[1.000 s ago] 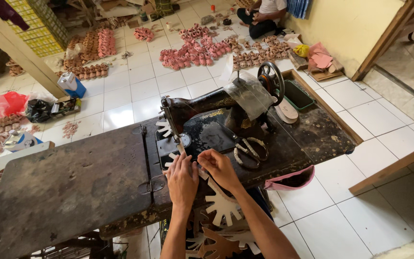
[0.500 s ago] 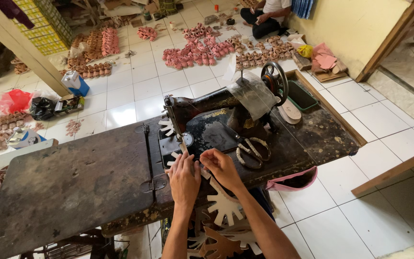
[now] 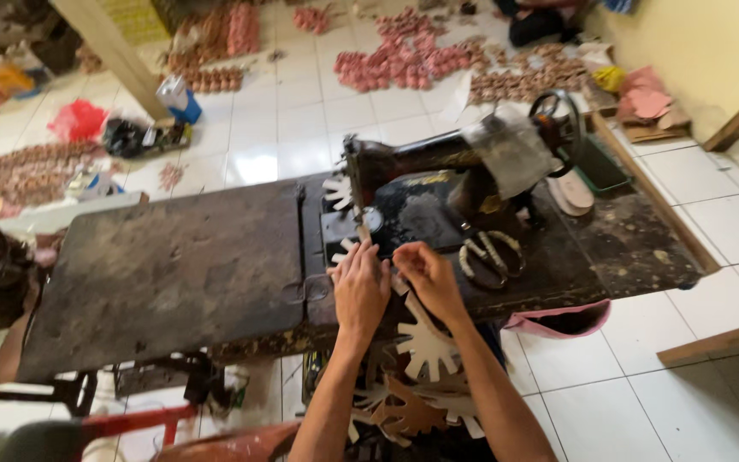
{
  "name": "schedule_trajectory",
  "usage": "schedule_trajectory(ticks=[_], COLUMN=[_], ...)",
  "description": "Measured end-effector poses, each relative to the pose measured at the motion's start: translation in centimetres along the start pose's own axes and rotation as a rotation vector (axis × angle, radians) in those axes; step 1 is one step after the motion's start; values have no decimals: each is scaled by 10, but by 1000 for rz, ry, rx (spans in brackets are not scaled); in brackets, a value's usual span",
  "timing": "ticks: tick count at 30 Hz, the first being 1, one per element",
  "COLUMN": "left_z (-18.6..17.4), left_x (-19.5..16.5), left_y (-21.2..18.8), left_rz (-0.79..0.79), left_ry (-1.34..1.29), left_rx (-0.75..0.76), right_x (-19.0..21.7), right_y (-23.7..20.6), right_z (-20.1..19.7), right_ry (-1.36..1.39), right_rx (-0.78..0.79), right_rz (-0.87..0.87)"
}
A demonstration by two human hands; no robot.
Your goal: The person operates a manual sewing machine to stitch star-shaped shoe parts. They feed the parts under the needle, turn the handwheel to advance the machine, and trim excess thread with scissors. Finished pieces are stacked on the table.
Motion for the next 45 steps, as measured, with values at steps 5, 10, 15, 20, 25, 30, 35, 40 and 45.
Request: schedule_trajectory(ticks=[5, 10, 15, 20, 25, 30, 35, 40, 45], left_z=[2, 9, 13, 14, 15, 18, 23, 26, 27], left_x=[8, 41, 59, 72, 81, 85, 84, 84, 83], left_y=[15, 50, 73, 88, 104, 118, 123, 122, 119], left_rz=[-5, -33, 174, 186, 170, 152, 143, 132, 131], left_ry=[6, -61, -29, -17, -26, -52, -48, -49, -34], left_rx=[44, 211, 171, 211, 256, 262, 245, 247, 263], right_x=[-5, -12, -13, -4, -5, -25, -50, -95, -131], right_y=[8, 21, 43, 99, 168, 211, 233, 237, 247], right_z=[1, 1, 3, 4, 12, 15, 4, -9, -11], right_ry=[9, 33, 48, -362, -656, -677, -514, -582, -627], right_rx=[8, 68, 135, 261, 555, 783, 526, 427, 484], right_rz=[51, 117, 164, 73, -273, -246, -234, 97, 328])
Point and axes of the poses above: each hand's wrist, its own y-axis towards the middle knuckle, its own z-axis out of the palm, x = y × z, the point moved 2 cm from there along y, towards the middle knuckle, and after that the axes turned 5 degrees about -z, right-handed, at the moved point
